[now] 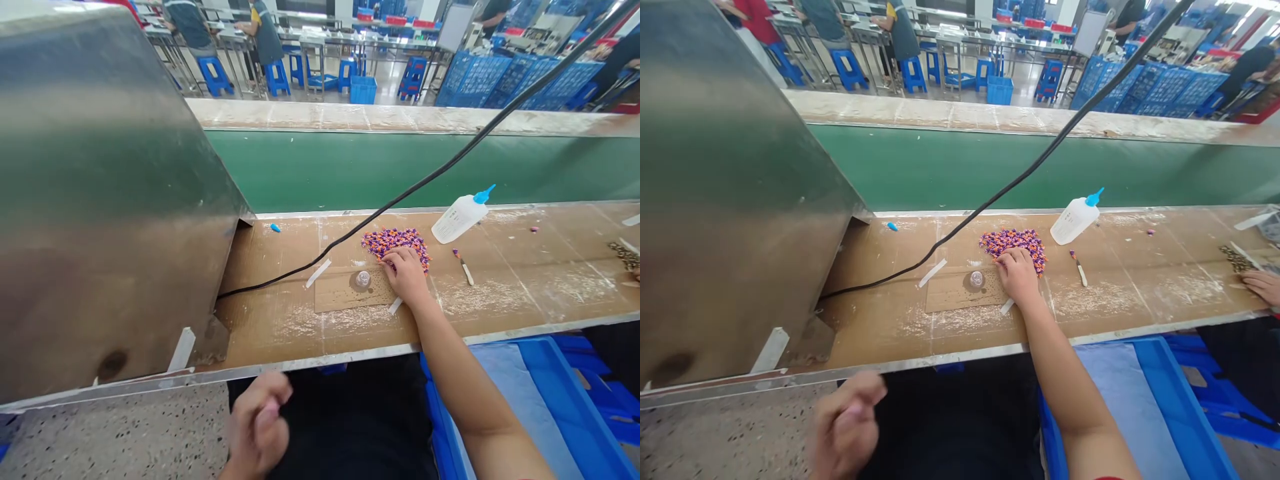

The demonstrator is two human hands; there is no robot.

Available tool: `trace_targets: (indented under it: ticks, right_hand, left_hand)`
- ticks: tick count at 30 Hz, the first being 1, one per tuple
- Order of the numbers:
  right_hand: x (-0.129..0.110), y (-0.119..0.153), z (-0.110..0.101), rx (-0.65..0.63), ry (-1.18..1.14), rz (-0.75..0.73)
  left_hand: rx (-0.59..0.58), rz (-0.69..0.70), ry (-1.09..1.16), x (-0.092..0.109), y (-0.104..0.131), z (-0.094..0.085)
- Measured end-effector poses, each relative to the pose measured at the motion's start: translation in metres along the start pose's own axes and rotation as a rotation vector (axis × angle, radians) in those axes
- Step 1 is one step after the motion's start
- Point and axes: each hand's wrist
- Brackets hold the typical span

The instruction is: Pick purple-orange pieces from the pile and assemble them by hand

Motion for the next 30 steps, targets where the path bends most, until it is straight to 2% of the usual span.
trace_targets:
  ticks: [2,3,6,8,11,15,22,30]
  right_hand:
    - [-0.002,0.005,-0.005,0.069,-0.096,0.022]
    - [-0.004,0.007,-0.008,0.097,-0.151,0.045]
    - [-0.015,0.010,-0.015,0.127,-0.315,0.071]
    - [-0.024,0.010,-0.017,0.126,-0.404,0.075]
    - [-0.034,0.010,-0.018,0.145,-0.487,0.157]
    - [-0.037,0.007,-0.018,0.145,-0.502,0.164]
    - [-0.040,-0.001,-0.019,0.085,-0.502,0.056]
    - [-0.040,-0.009,-0.016,0.009,-0.433,-0.003]
  left_hand:
    - [-0.069,-0.021,-0.001,-0.005,-0.009,0.027]
    - [-0.085,-0.090,0.022,-0.006,-0.015,0.041]
    - [-0.177,-0.411,0.138,-0.012,-0.033,0.076]
    - [-0.227,-0.587,0.213,-0.017,-0.044,0.093]
    - [-0.241,-0.735,0.302,-0.025,-0.053,0.108]
    - [-0.227,-0.765,0.332,-0.031,-0.054,0.115]
    - [-0.269,-0.695,0.281,-0.031,-0.049,0.111]
    - [-0.242,-0.717,0.330,-0.033,-0.046,0.112]
Point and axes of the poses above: each hand's wrist, its own y-axis away from the middle knuckle, its own z-axis out of the palm, x = y × z, and after that the axes turned 15 degrees about -z, right-handed
